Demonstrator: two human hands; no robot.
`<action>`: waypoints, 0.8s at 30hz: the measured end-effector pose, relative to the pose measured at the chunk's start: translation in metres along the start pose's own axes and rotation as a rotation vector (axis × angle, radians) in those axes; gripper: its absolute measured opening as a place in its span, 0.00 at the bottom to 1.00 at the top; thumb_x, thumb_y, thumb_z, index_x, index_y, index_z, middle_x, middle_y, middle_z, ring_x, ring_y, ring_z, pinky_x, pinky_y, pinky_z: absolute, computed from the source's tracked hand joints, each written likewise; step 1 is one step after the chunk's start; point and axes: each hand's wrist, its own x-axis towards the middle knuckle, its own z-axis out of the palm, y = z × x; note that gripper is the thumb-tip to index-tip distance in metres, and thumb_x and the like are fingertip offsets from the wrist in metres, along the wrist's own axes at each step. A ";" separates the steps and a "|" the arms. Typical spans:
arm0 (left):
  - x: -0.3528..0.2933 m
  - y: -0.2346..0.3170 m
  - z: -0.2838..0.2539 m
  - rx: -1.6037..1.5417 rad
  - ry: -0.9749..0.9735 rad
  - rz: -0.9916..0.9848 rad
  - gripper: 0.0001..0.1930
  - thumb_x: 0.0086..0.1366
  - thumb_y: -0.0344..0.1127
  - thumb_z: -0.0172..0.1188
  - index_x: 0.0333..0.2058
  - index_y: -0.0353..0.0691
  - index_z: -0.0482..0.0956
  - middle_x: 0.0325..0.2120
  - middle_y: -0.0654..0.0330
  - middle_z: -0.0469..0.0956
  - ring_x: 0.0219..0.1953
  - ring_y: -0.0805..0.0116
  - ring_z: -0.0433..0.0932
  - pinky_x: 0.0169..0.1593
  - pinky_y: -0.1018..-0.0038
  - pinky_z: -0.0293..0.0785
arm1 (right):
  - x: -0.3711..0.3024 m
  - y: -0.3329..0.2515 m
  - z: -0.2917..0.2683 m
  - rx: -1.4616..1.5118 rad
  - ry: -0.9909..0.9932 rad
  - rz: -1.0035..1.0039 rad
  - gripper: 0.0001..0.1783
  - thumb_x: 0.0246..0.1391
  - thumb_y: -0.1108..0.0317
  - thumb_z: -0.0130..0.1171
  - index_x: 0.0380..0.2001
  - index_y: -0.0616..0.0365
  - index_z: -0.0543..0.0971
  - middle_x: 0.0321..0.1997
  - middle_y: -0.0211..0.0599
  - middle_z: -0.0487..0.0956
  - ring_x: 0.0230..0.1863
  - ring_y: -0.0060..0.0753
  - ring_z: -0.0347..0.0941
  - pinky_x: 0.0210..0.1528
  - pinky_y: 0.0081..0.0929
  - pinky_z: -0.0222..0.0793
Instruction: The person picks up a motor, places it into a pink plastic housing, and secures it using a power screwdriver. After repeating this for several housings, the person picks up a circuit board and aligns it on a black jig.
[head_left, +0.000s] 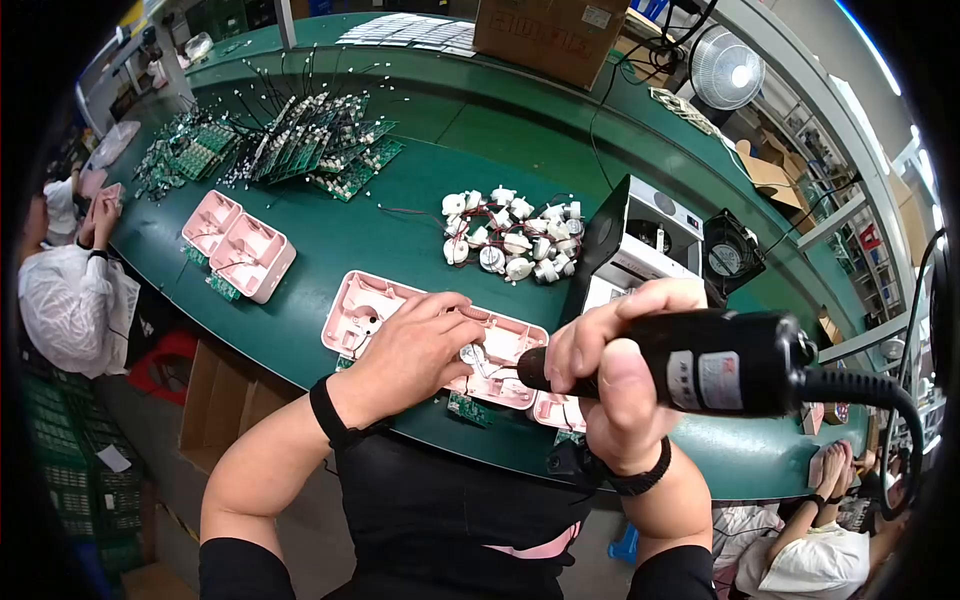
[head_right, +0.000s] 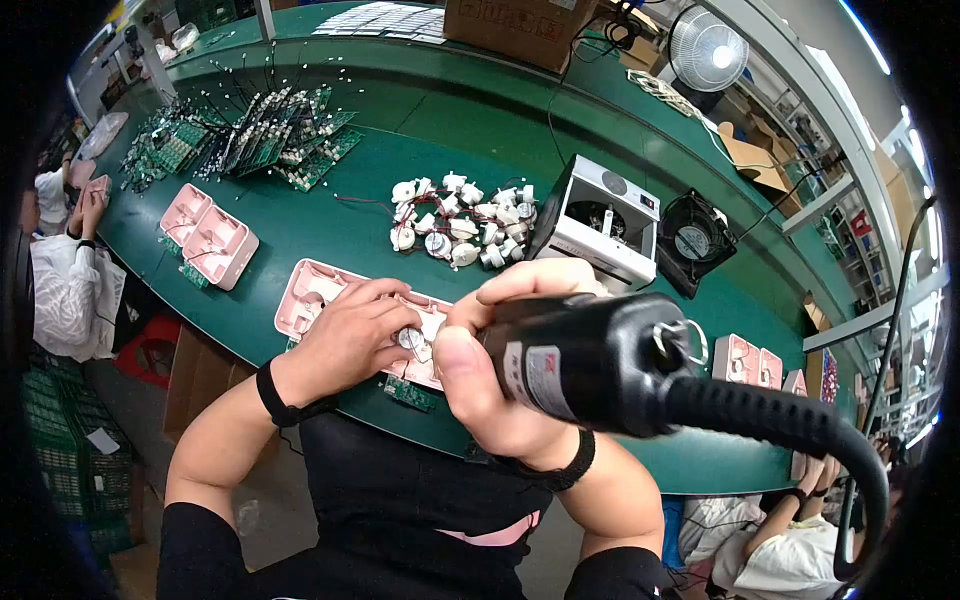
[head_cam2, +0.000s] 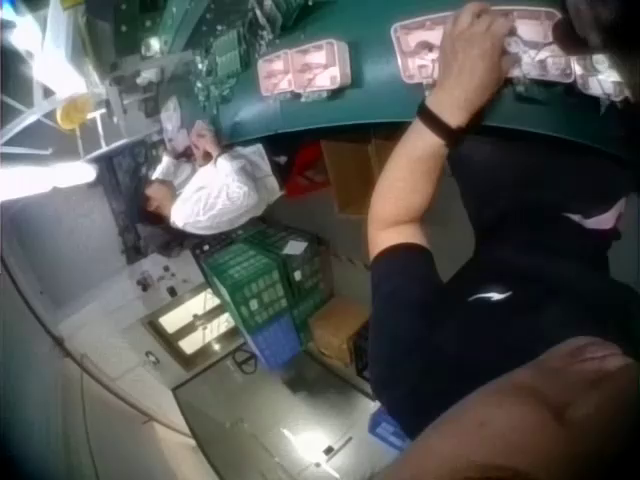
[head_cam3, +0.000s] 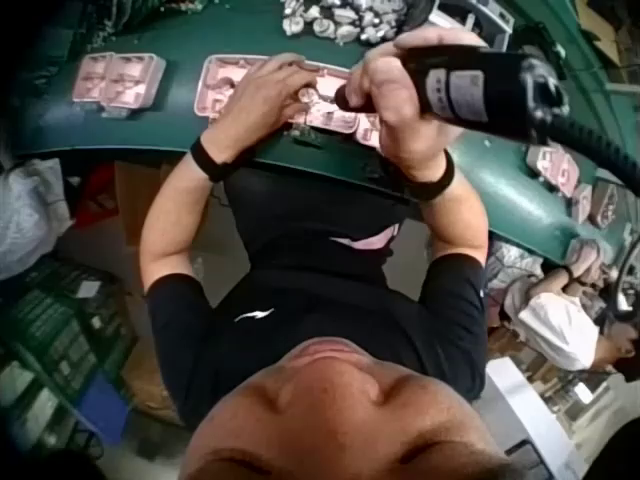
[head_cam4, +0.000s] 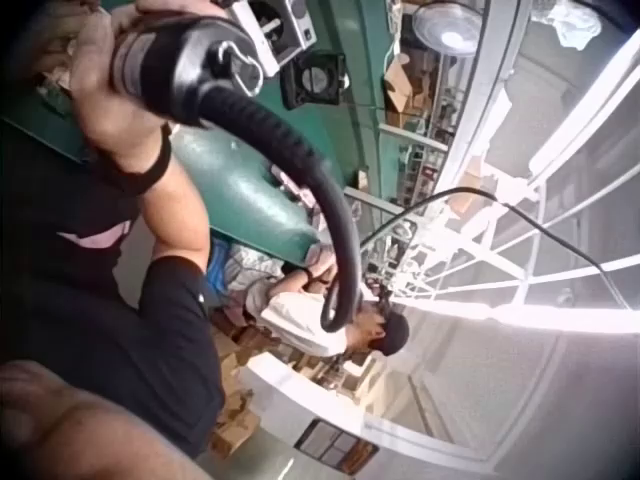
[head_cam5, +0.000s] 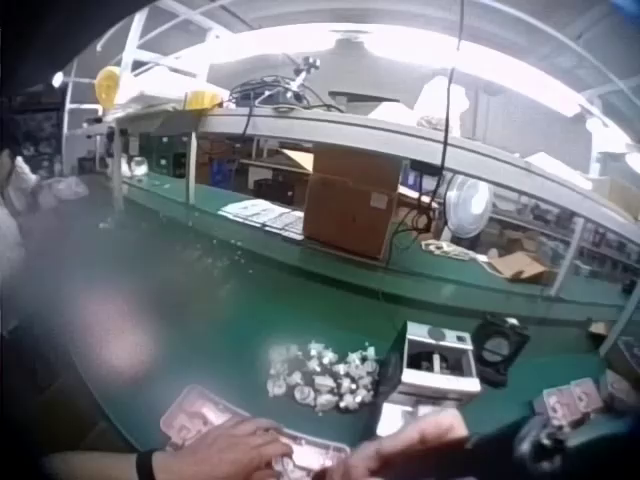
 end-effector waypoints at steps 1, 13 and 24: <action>-0.001 0.000 0.001 0.007 0.011 -0.004 0.20 0.49 0.32 0.70 0.43 0.42 0.78 0.40 0.62 0.80 0.57 0.59 0.72 0.58 0.64 0.69 | 0.000 0.009 0.004 0.012 0.021 0.006 0.21 0.60 0.63 0.60 0.46 0.57 0.61 0.22 0.36 0.70 0.18 0.30 0.68 0.24 0.32 0.70; -0.009 -0.008 0.007 0.003 0.049 -0.012 0.21 0.48 0.34 0.70 0.43 0.43 0.78 0.43 0.63 0.78 0.58 0.60 0.71 0.59 0.63 0.67 | 0.006 0.049 0.032 0.033 0.027 0.083 0.15 0.58 0.77 0.57 0.44 0.61 0.64 0.24 0.38 0.72 0.18 0.29 0.68 0.23 0.28 0.71; -0.002 -0.004 0.009 -0.016 0.044 -0.030 0.23 0.46 0.34 0.72 0.44 0.43 0.78 0.47 0.62 0.78 0.58 0.60 0.70 0.60 0.62 0.67 | 0.004 0.060 0.021 -0.242 -0.029 0.098 0.16 0.53 0.84 0.58 0.42 0.61 0.66 0.25 0.35 0.73 0.18 0.24 0.70 0.23 0.23 0.69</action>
